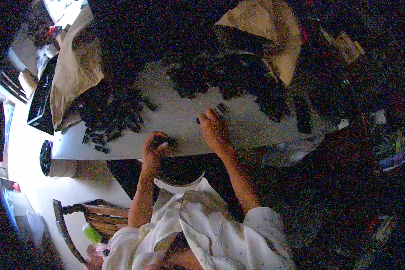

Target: Sorting and arranging small black plastic components on a white workbench.

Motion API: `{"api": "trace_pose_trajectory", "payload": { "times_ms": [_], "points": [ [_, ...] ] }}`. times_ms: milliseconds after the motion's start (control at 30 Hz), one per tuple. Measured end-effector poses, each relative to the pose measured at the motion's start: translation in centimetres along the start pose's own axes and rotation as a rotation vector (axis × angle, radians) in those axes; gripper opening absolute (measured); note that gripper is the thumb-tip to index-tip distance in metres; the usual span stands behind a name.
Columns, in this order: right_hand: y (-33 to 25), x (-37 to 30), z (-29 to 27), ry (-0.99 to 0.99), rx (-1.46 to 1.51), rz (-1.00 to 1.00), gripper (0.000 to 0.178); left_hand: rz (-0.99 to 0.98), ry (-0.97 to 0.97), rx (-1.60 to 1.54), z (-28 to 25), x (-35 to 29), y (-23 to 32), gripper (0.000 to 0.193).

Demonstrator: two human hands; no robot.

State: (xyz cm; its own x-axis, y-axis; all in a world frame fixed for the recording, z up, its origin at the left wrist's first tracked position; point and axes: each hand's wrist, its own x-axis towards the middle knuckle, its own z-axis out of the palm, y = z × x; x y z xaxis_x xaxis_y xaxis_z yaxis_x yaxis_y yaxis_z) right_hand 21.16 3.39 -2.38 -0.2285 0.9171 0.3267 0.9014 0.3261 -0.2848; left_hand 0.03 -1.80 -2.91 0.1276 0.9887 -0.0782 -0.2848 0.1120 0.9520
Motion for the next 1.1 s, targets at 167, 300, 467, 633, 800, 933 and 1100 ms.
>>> {"api": "trace_pose_trajectory", "payload": {
  "times_ms": [167,300,467,633,800,933,1100],
  "points": [
    [-0.2,-0.6,0.1,0.01,-0.002,0.035,0.03,-0.006,0.011,0.025,0.3,-0.2,0.8,0.016],
    [-0.6,-1.1,-0.5,0.04,-0.106,0.048,0.033,0.014,-0.009,-0.116,1.2,-0.4,1.1,0.017],
    [-3.6,-1.2,-2.7,-0.074,0.375,-0.013,0.032,-0.017,-0.081,-0.033,1.0,0.1,-0.1,0.02],
    [-5.3,-2.1,-2.2,-0.102,0.421,-0.195,0.023,-0.097,-0.082,-0.202,1.7,-0.1,-0.2,0.025],
    [-5.0,-2.3,-1.9,-0.112,0.358,-0.283,0.021,-0.045,-0.067,-0.116,2.1,-0.8,0.6,0.038],
    [-5.3,-2.5,-2.0,-0.068,0.288,-0.334,0.018,0.044,-0.084,0.081,1.8,-0.7,-0.7,0.035],
    [-6.5,-3.8,-2.1,0.001,0.339,-0.311,0.028,0.094,-0.015,0.326,2.8,-1.4,-0.1,0.032]
  ]
}}
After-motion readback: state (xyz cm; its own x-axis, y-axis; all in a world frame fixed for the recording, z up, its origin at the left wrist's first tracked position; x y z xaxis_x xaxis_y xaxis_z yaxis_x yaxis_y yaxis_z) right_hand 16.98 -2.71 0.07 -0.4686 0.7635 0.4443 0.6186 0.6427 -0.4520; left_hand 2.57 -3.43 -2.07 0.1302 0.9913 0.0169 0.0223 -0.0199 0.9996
